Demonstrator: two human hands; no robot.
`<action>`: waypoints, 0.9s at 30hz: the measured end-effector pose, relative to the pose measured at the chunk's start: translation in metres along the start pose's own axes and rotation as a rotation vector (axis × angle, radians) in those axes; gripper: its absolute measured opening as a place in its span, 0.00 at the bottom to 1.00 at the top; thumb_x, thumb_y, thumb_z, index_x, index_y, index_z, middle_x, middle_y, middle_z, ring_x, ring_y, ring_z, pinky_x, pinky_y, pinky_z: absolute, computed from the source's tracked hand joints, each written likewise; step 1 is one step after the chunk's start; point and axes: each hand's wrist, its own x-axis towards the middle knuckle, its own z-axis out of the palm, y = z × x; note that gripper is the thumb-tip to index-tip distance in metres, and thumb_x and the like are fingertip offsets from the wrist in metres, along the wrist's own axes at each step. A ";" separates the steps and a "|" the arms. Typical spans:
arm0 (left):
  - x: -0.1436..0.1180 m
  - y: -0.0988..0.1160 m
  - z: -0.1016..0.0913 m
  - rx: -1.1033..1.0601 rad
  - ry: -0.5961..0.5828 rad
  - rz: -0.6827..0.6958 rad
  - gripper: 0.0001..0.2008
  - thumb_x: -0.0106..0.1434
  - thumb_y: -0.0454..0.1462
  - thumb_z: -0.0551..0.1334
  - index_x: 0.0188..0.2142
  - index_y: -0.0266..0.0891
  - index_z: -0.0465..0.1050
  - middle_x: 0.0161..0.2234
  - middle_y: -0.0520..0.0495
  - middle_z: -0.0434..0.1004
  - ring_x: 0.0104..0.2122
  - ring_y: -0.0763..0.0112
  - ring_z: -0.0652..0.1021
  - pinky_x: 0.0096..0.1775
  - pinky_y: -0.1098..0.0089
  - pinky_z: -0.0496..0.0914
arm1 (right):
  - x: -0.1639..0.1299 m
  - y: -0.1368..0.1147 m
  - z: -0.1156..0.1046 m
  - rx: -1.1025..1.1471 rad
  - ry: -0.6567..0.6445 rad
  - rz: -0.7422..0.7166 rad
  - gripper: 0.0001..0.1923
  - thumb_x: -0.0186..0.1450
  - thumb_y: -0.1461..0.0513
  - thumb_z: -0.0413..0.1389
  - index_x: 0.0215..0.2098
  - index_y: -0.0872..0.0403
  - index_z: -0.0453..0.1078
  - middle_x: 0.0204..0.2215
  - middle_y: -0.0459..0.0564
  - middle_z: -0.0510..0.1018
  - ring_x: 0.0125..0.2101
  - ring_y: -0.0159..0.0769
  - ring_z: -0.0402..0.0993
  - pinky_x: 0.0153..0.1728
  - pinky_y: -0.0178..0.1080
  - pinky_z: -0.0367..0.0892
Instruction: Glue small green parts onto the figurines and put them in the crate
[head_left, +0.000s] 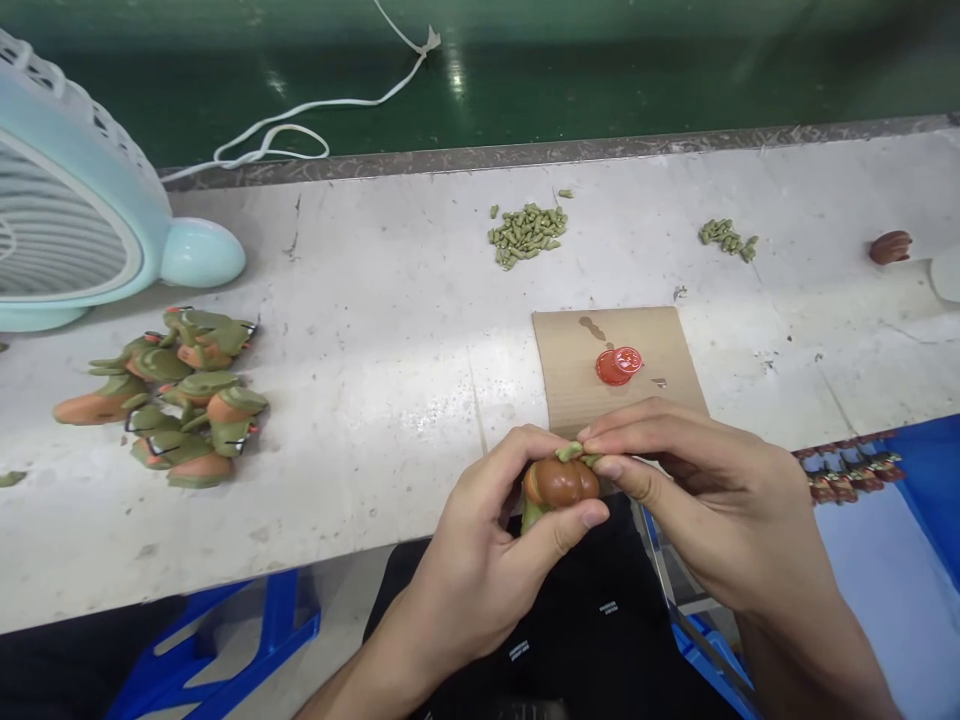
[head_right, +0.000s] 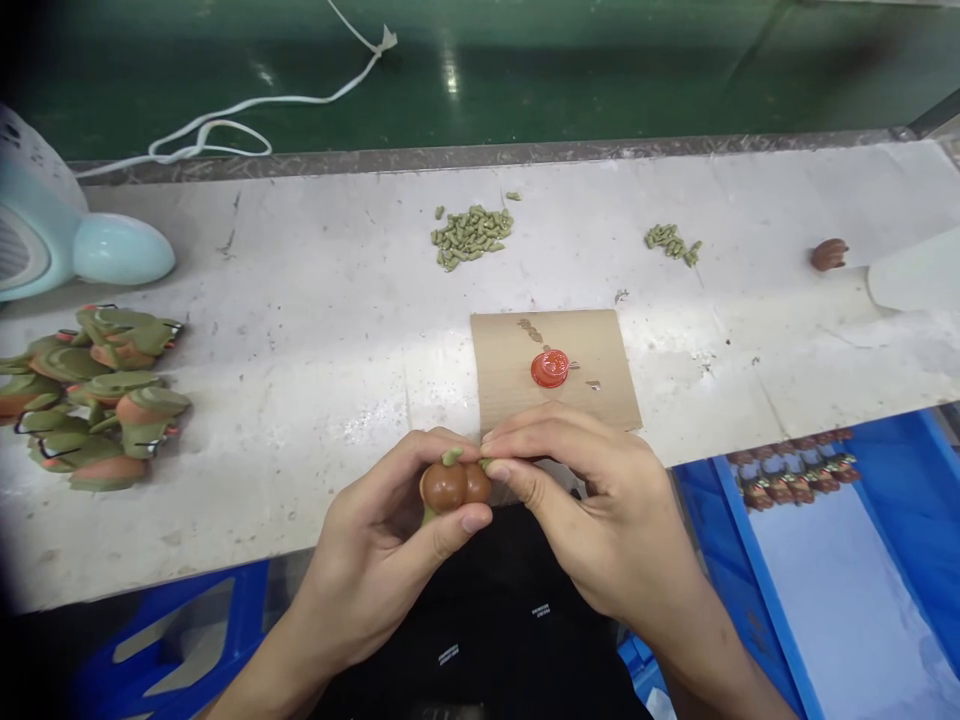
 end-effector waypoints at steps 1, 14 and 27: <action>-0.001 -0.001 0.000 -0.002 0.003 -0.015 0.06 0.78 0.40 0.76 0.50 0.46 0.83 0.43 0.51 0.81 0.40 0.70 0.78 0.43 0.74 0.73 | -0.001 0.001 0.000 0.009 0.001 0.006 0.08 0.79 0.65 0.70 0.48 0.43 0.87 0.47 0.40 0.91 0.48 0.31 0.90 0.51 0.30 0.85; -0.004 0.009 -0.001 -0.078 -0.139 -0.223 0.14 0.85 0.52 0.69 0.55 0.47 0.82 0.41 0.49 0.79 0.37 0.70 0.77 0.44 0.75 0.76 | -0.028 0.002 -0.015 -0.052 0.021 0.096 0.22 0.80 0.62 0.70 0.67 0.33 0.82 0.57 0.41 0.88 0.52 0.32 0.88 0.56 0.31 0.83; -0.003 -0.026 0.025 0.240 -0.299 -0.388 0.29 0.79 0.66 0.68 0.58 0.46 0.84 0.57 0.39 0.84 0.66 0.44 0.81 0.76 0.47 0.74 | -0.046 0.000 -0.030 -0.355 -0.419 -0.047 0.21 0.74 0.69 0.70 0.64 0.57 0.79 0.60 0.53 0.83 0.62 0.46 0.75 0.69 0.46 0.66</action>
